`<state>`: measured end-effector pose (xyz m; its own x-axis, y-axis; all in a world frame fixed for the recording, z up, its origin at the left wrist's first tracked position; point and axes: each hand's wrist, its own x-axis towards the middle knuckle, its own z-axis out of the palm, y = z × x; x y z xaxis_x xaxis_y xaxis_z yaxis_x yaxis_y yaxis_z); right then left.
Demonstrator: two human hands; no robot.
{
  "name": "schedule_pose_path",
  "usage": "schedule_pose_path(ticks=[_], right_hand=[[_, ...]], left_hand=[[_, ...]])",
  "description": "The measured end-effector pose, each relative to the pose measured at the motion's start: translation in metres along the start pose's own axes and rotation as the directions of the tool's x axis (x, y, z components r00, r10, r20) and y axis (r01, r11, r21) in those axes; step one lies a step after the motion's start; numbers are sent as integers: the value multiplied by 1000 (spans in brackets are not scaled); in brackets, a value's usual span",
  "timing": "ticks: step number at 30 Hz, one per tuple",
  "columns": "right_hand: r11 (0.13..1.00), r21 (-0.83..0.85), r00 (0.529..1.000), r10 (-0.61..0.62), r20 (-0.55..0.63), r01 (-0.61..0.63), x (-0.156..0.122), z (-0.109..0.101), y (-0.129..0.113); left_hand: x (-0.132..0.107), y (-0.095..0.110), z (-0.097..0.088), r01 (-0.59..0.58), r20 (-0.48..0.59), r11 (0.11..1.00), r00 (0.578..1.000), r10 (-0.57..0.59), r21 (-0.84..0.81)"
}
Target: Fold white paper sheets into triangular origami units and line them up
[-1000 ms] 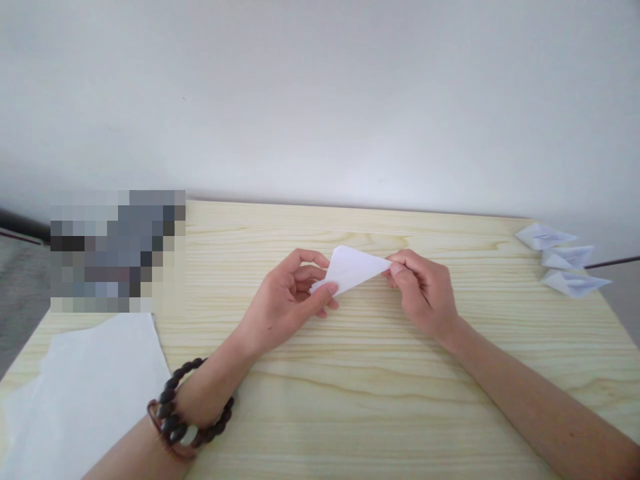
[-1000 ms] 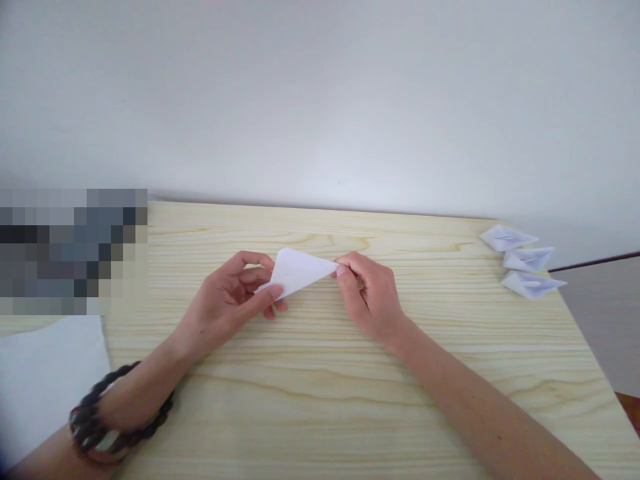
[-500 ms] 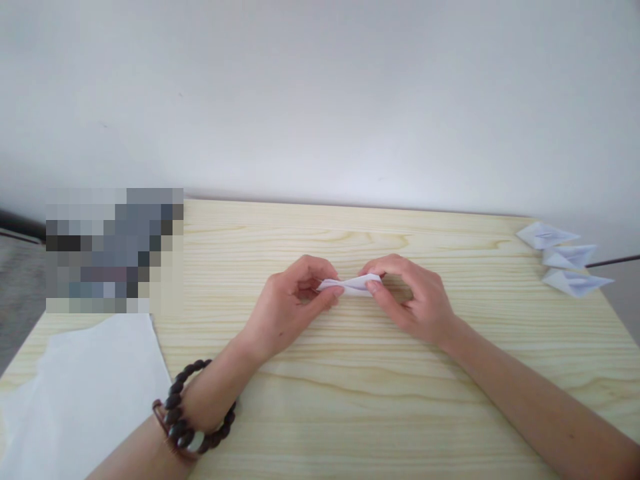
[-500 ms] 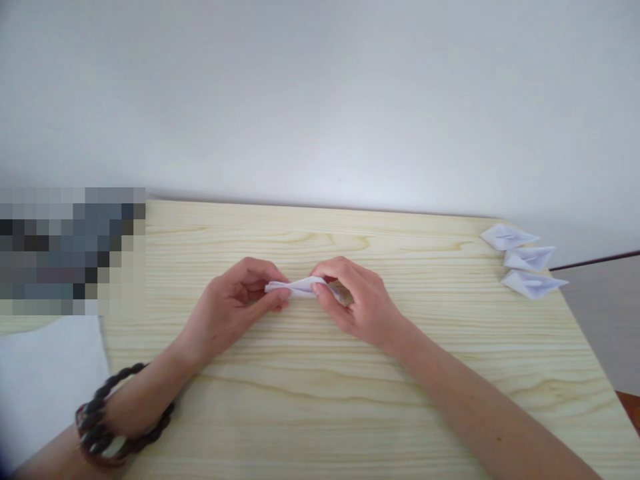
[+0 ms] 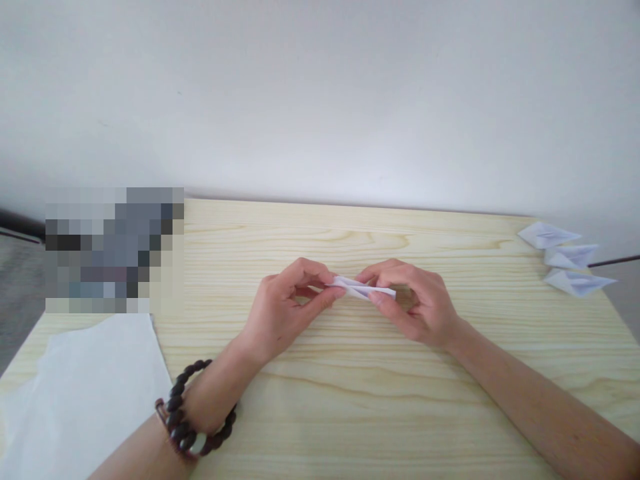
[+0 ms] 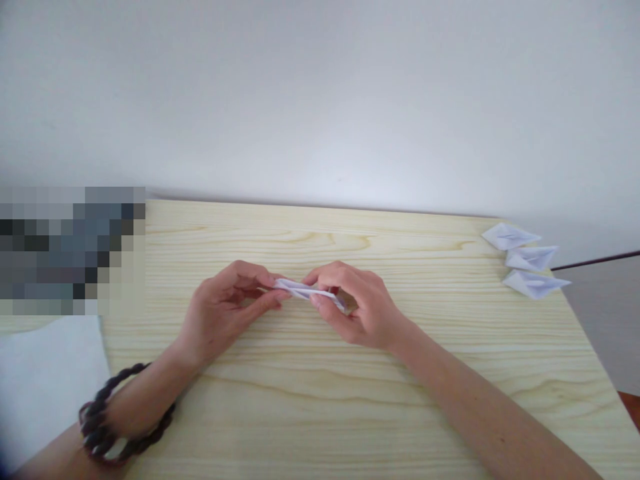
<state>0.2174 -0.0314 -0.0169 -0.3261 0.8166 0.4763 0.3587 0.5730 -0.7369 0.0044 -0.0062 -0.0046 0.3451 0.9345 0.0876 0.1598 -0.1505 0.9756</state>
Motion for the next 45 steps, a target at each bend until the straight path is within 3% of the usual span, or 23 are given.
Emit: schedule_pose_path(ticks=[7, 13, 23, 26, 29, 38, 41, 45], right_hand=[[998, -9, 998, -64, -5, 64, 2, 1, 0], [996, -7, 995, -95, -27, 94, 2, 0, 0], [984, -52, 985, -170, -42, 168, 3, 0, 1], [980, -58, 981, -192, -34, 190, 3, 0, 2], [977, -88, 980, -199, -31, 195, 2, 1, 1], [984, -165, 997, 64, -40, -70, 2, 1, -6], [981, -145, 990, 120, -76, -130, 2, 2, -5], [981, -50, 982, 189, -23, -190, 1, 2, -3]], left_hand=[[1, 0, -1, -58, 22, 995, 998, 56, 81], [0, -1, -1, -47, -21, 993, 999, 50, 110], [3, 2, -4, -184, 107, 958, 981, 164, 222], [4, 2, -4, -233, 106, 942, 971, 213, 241], [3, 2, -4, -210, 77, 940, 977, 197, 270], [-1, 1, -2, -79, -59, 971, 994, 95, 226], [-2, 2, -1, -40, -95, 988, 994, 55, 149], [-2, 3, 0, -47, -98, 985, 993, 64, 167]])
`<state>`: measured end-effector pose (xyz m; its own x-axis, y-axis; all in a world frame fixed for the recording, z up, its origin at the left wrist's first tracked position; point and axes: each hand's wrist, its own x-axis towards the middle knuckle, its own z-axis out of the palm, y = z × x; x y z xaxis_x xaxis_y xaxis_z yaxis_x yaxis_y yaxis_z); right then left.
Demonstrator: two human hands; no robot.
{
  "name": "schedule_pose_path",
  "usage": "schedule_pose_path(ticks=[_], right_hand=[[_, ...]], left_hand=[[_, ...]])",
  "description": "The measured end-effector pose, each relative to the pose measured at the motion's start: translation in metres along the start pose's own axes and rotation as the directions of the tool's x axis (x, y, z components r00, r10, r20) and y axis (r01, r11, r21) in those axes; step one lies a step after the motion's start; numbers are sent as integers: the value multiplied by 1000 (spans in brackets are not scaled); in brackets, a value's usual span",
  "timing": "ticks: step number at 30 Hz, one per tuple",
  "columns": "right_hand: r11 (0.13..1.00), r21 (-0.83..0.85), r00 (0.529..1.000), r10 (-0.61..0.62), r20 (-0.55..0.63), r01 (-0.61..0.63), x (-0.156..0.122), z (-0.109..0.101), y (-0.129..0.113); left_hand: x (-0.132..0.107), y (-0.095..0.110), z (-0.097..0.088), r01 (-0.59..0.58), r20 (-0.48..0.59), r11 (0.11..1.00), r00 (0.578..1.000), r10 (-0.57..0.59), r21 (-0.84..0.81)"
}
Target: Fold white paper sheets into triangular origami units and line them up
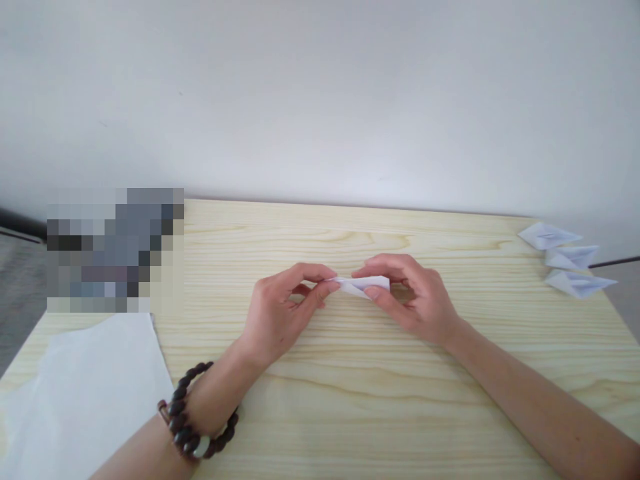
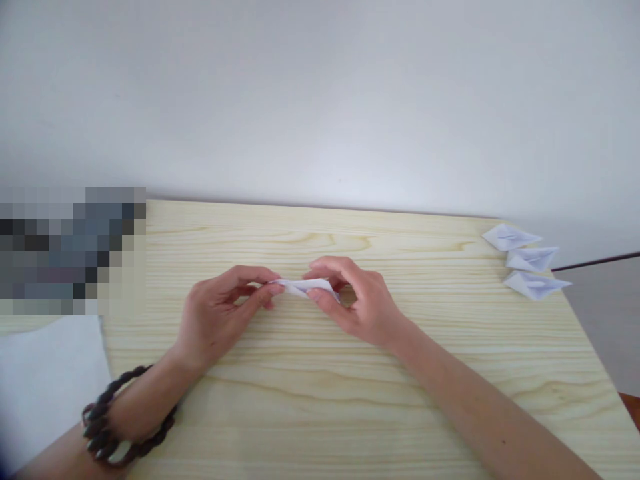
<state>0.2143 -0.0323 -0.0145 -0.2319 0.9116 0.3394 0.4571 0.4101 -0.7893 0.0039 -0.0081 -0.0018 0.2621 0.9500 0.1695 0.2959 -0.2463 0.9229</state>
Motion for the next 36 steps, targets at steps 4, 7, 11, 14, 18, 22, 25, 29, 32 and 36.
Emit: schedule_pose_path(ticks=[4, 7, 11, 14, 18, 22, 25, 29, 32, 36], right_hand=[[1000, -20, 999, 22, 30, -21, 1, -1, 1], [997, 0, 996, 83, 40, -83, 1, -1, 1], [960, 170, 973, 211, 91, -223, 2, -1, 0], [933, 244, 962, 238, 134, -265, 3, -2, 0], [949, 190, 963, 223, 153, -250, 2, -4, 1], [989, 56, 985, 132, 107, -139, 0, -3, 2], [997, -16, 995, 73, 72, -72, -2, -2, 2], [996, -74, 999, 43, 11, -42, -4, 1, 0], [991, -128, 998, 29, -57, -36, -4, 2, -1], [988, -155, 998, 11, -68, -22, -4, 2, 0]], left_hand=[[0, 1, -1, -15, 20, 999, 1000, 16, -30], [-1, 0, -2, -82, 27, 996, 996, 81, 45], [-2, -1, -4, -261, 59, 941, 965, 254, 215], [-1, -1, -5, -318, 71, 926, 948, 310, 205], [4, 4, -5, -90, 78, 995, 993, 87, 34], [10, 6, -6, 216, 177, 958, 967, -183, -189], [12, 5, -9, 316, 286, 913, 927, -241, -256], [12, 4, -13, 368, 383, 890, 889, -252, -268], [12, 4, -14, 380, 417, 883, 875, -246, -277], [10, 3, -10, 393, 394, 878, 878, -270, -273]])
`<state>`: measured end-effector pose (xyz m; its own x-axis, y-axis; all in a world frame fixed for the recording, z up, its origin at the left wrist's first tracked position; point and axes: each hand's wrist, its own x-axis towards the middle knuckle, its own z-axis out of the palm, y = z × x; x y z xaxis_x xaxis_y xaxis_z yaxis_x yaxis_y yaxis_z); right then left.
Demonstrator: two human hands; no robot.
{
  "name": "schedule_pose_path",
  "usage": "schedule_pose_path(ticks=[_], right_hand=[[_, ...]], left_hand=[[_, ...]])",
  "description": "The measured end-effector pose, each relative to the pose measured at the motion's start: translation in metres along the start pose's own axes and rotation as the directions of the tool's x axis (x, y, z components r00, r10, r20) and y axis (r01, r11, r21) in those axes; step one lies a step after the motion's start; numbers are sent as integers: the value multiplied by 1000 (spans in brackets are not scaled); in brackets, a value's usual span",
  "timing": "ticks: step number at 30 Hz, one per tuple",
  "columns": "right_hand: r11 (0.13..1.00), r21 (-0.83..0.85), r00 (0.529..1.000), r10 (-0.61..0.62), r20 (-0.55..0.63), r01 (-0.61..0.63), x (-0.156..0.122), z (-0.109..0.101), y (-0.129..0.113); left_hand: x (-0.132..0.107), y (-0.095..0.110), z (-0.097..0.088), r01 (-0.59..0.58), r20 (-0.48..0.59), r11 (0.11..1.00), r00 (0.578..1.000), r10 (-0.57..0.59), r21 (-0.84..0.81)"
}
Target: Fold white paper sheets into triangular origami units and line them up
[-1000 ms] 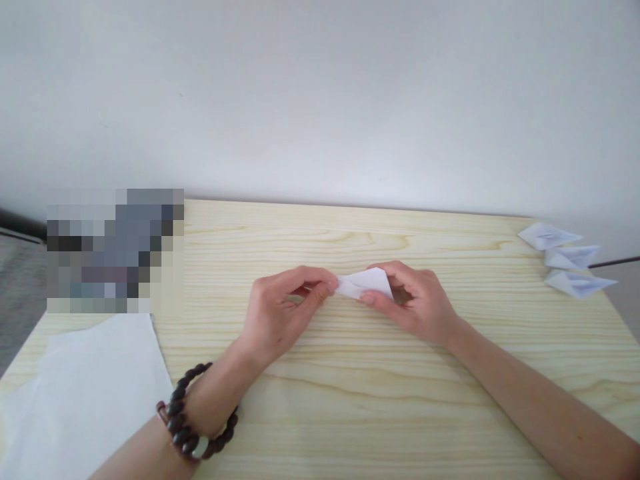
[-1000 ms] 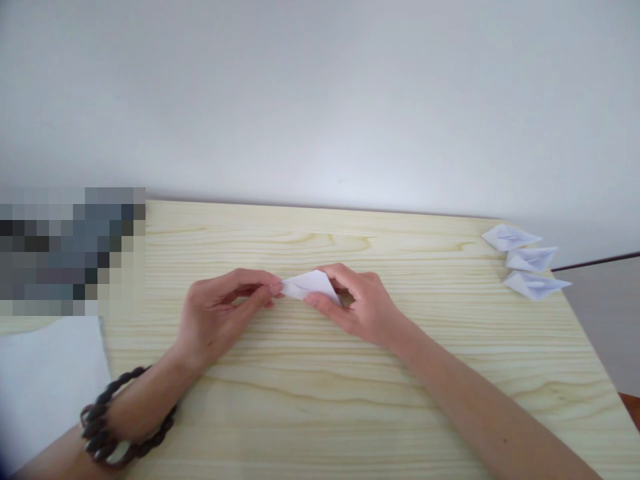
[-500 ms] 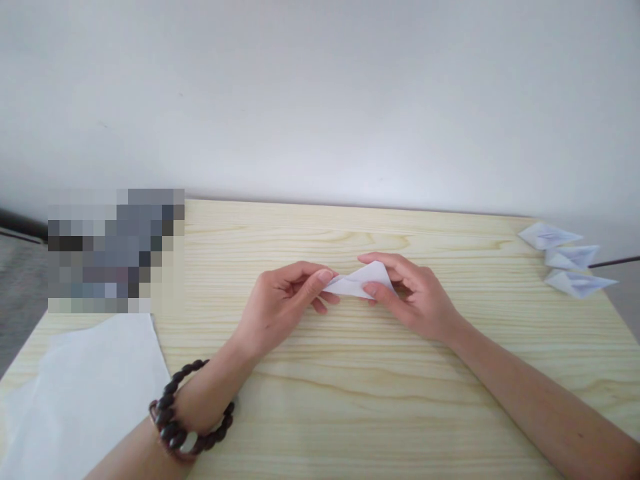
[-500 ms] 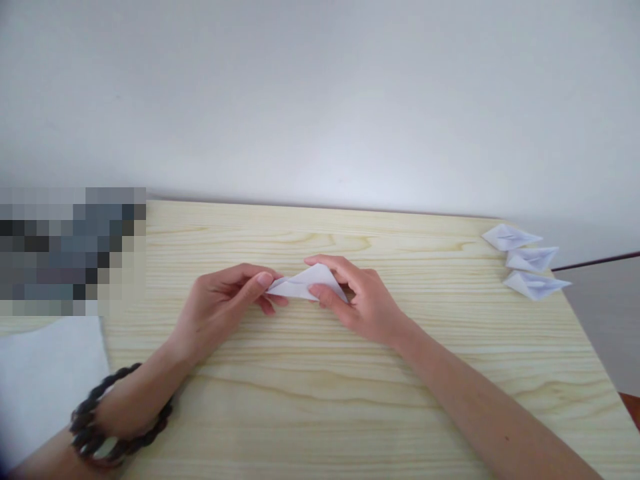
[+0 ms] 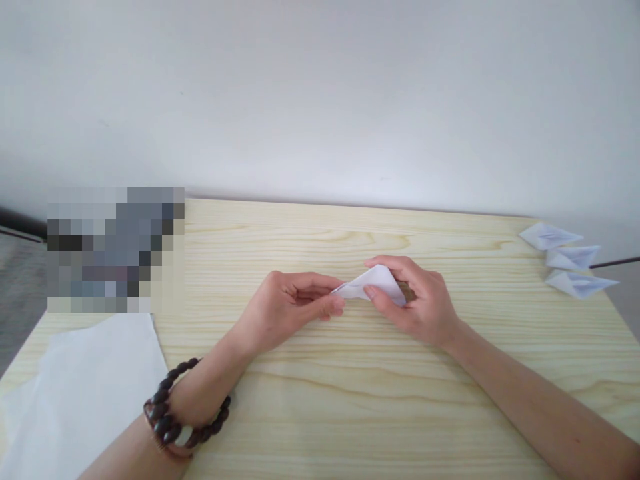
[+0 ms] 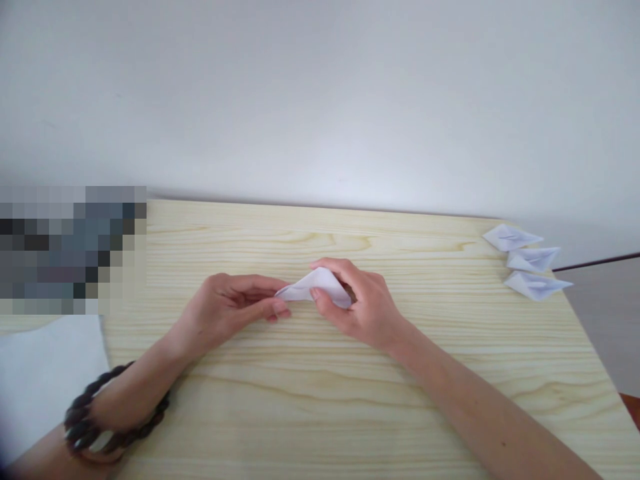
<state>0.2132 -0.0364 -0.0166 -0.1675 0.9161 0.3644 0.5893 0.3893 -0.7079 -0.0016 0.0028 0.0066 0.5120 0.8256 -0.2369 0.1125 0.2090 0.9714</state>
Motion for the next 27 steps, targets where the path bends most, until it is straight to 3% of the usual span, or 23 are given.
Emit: schedule_pose_path(ticks=[10, 13, 16, 18, 24, 27], right_hand=[[993, 95, 996, 67, 60, -72, 1, 0, -1], [979, 165, 991, 109, 75, -121, 2, 0, -1], [972, 198, 991, 110, 82, -124, 4, -1, -1], [972, 204, 991, 100, 89, -116, 5, -2, -1], [977, 174, 991, 109, 74, -121, 4, -1, 0], [978, 165, 990, 114, 80, -126, 4, 0, 0]], left_hand=[[0, -6, 8, -48, -207, 998, 977, 56, 43], [1, -9, 7, -119, -201, 972, 967, 159, 201], [1, -11, 6, -217, -209, 880, 921, 328, 422], [1, -12, 5, -251, -203, 846, 902, 381, 471], [1, -9, 7, -208, -111, 892, 956, 273, 402], [-1, -7, 9, -144, -127, 907, 969, 210, 396]])
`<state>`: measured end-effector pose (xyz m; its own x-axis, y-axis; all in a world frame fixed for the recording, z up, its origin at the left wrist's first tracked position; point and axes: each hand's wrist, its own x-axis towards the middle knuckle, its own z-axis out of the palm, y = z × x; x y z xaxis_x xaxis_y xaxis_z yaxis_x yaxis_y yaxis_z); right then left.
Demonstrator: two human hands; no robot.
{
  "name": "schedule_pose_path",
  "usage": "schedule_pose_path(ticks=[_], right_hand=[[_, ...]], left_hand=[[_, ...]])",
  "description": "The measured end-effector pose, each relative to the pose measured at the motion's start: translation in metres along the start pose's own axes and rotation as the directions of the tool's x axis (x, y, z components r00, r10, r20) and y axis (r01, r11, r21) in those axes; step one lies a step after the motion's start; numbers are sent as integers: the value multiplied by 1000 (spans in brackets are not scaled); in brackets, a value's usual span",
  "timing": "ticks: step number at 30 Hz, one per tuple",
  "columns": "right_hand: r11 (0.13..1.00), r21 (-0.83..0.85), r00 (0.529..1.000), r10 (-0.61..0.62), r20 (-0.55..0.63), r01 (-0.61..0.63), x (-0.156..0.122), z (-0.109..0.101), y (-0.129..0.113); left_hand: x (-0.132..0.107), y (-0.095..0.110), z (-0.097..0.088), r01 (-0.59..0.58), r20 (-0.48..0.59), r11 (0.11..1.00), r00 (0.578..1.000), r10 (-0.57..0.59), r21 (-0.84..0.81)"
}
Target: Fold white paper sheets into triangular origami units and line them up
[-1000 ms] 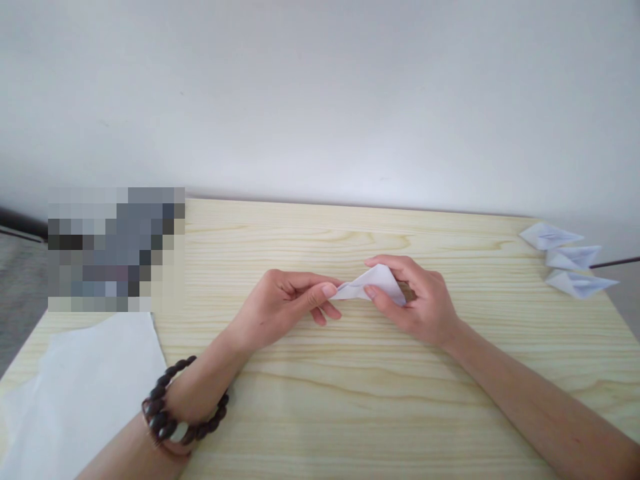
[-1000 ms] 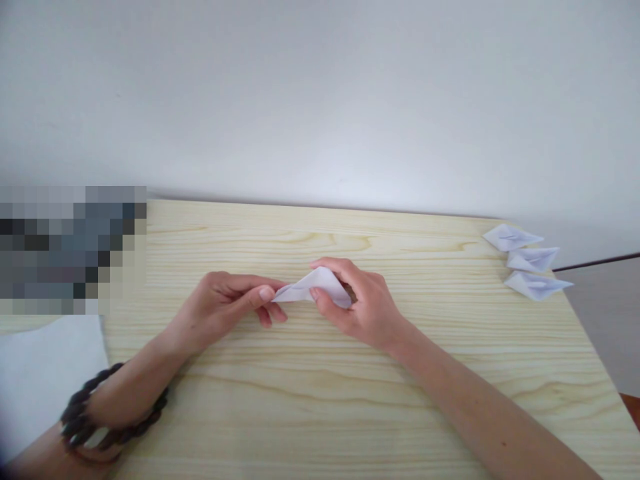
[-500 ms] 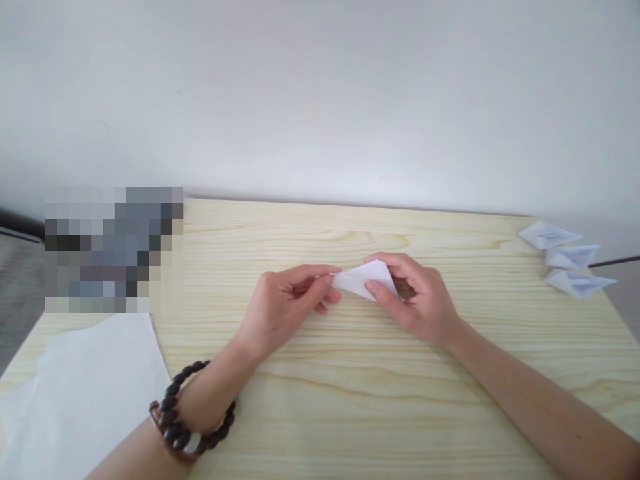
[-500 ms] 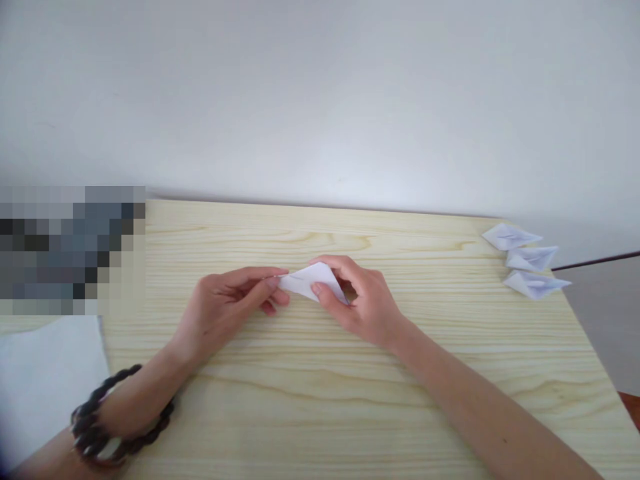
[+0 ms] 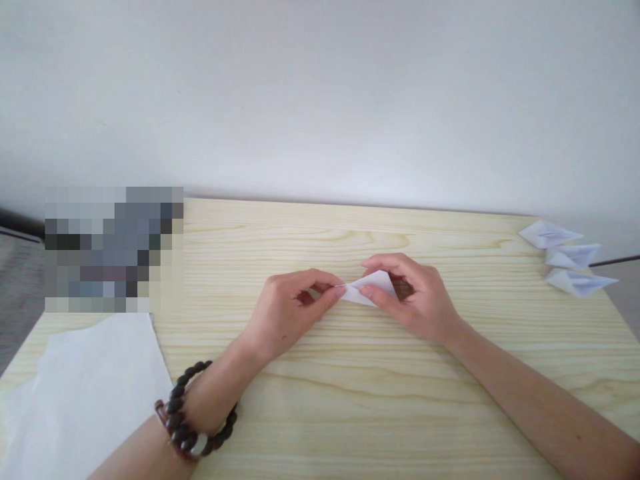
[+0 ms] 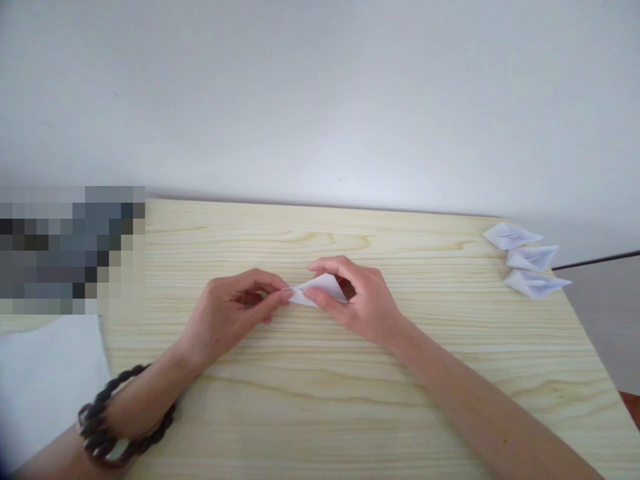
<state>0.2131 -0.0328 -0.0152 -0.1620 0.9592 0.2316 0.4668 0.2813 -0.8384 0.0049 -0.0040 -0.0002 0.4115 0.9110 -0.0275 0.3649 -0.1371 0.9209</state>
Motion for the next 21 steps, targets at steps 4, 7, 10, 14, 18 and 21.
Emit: schedule_pose_path(ticks=[4, 7, 10, 14, 18, 21], right_hand=[[1000, -9, 1000, 14, 6, -14, 2, 1, -1], [997, 11, 996, 75, 37, -76, 4, 0, -2], [993, 23, 992, 119, 49, -120, 5, -1, -3], [995, -2, 994, 98, 50, -98, 5, -3, -3], [999, -49, 998, -11, 68, 14, 5, -2, -3], [997, -61, 997, -50, 62, 54, 4, -2, -3]], left_hand=[[-3, 0, 2, 5, -49, 1000, 999, -4, 13], [-5, -2, 2, -74, -26, 994, 997, 76, 80], [-5, -1, 0, -170, 9, 978, 985, 170, 121], [-3, 3, -2, -156, 53, 986, 987, 154, 49], [-1, 2, -1, -14, 46, 1000, 999, 15, -19], [0, 0, -1, 47, 42, 998, 998, -45, -52]])
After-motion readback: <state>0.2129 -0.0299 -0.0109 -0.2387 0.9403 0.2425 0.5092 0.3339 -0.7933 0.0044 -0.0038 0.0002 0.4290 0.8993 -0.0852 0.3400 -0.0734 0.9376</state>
